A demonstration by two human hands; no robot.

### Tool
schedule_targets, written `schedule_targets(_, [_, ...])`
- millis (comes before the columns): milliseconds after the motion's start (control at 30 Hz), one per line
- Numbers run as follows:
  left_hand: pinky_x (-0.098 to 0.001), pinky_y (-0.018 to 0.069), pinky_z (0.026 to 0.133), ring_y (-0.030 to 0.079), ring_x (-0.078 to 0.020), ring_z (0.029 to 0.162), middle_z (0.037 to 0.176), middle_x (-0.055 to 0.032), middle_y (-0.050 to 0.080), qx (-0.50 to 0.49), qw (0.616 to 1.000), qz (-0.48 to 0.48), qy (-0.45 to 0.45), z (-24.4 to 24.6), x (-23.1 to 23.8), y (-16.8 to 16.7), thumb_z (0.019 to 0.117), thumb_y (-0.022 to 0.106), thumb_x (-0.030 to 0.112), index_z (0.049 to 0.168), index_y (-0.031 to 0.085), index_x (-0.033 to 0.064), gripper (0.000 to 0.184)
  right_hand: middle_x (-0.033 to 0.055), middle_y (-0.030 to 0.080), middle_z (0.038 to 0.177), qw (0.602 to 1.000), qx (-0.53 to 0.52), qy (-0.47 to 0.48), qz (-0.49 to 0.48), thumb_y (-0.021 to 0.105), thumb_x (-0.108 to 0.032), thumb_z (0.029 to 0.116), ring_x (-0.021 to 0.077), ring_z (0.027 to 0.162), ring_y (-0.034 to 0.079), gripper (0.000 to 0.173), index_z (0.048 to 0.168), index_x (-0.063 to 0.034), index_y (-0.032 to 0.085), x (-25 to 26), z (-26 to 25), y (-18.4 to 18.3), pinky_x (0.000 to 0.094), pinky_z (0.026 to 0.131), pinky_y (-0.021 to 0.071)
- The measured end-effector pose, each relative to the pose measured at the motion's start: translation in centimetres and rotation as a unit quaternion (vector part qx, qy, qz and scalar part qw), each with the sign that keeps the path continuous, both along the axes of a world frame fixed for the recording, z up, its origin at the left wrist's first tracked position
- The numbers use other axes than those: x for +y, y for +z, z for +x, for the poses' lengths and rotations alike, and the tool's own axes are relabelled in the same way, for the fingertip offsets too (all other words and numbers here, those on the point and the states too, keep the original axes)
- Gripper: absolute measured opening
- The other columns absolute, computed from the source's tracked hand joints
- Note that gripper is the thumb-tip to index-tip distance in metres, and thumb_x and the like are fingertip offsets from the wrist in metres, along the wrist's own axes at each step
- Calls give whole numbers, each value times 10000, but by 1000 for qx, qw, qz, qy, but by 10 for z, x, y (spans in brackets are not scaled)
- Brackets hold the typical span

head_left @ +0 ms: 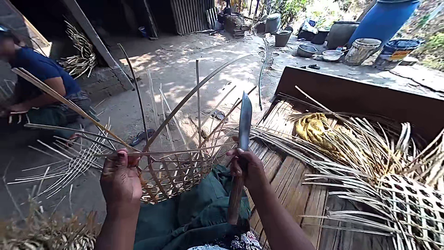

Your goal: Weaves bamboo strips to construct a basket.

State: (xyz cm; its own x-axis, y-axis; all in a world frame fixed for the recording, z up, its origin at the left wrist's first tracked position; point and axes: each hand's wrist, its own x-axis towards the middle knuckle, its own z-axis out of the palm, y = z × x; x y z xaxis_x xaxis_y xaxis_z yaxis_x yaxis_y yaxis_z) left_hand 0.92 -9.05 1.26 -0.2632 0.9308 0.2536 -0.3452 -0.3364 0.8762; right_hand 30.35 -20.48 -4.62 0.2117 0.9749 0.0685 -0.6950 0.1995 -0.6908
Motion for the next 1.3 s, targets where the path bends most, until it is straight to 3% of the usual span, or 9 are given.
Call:
schedule_targets(200, [-279,614,823,728,-100,821,880,18,741,15,998,52,-45,1,-11,-9,1054,461,38,1016,600,96,155,84,729,893,938,-271,-188,-110,486,-98,1036,93,500,575,438,1453,17,416,5,-1,9,250,456,505])
schedule_targets(367, [-288,611,859,740,-111,881,941,30,772,65,983,122,-122,9,-23,-12,1056,474,126,979,708,143,247,238,723,1126,611,-677,-346,-221,509,-127,1029,412,848,736,376,1367,-12,627,16,11,-2,603,728,575])
schedule_targets(533, [-314,608,921,753,-150,964,1026,21,787,151,958,168,-177,16,-25,-13,1060,550,292,1004,776,180,258,220,726,982,481,-757,-400,-188,558,-67,991,417,790,723,419,1392,-145,652,36,39,-21,572,663,575])
schedule_targets(800, [-315,612,901,756,-143,895,937,7,783,118,975,132,-136,-7,-10,-7,1098,405,151,1012,702,111,311,262,676,1232,559,-618,-343,-434,416,-180,1074,464,1045,687,459,1525,-144,487,-21,116,-28,667,872,515])
schedule_targets(967, [-292,606,892,752,-129,910,959,8,786,95,976,129,-146,-11,-7,-11,1093,468,252,1026,734,154,292,108,672,807,770,-363,-189,-489,498,-143,1036,136,442,489,370,1383,-19,529,-123,100,-88,320,424,446])
schedule_targets(1033, [-306,604,897,746,-131,923,967,13,782,83,977,134,-144,-10,-6,-12,1066,532,313,1005,751,177,265,148,649,825,705,-421,-147,-552,516,-159,1043,217,513,564,316,1303,9,582,-165,83,-109,393,488,510])
schedule_targets(1100, [-304,596,900,732,-119,947,981,39,774,84,976,140,-142,-9,-7,-14,1030,588,388,976,768,224,250,325,653,1148,579,-552,-106,-591,527,-167,1047,447,973,679,382,1356,51,582,-198,71,-124,613,849,543])
schedule_targets(1200, [-311,570,946,708,-110,1016,1031,60,764,107,965,172,-165,-8,-7,-17,1005,606,439,986,795,246,270,368,484,1449,464,-670,-113,-568,614,-254,989,567,1289,514,580,1489,16,497,-227,62,-139,729,1010,424])
schedule_targets(1300, [-355,555,997,686,-140,1086,1095,54,745,156,941,226,-201,-5,-7,-22,1016,616,400,1043,796,229,250,307,635,1272,578,-671,-146,-441,665,-225,978,480,1149,627,437,1338,21,646,-198,51,-99,653,979,479])
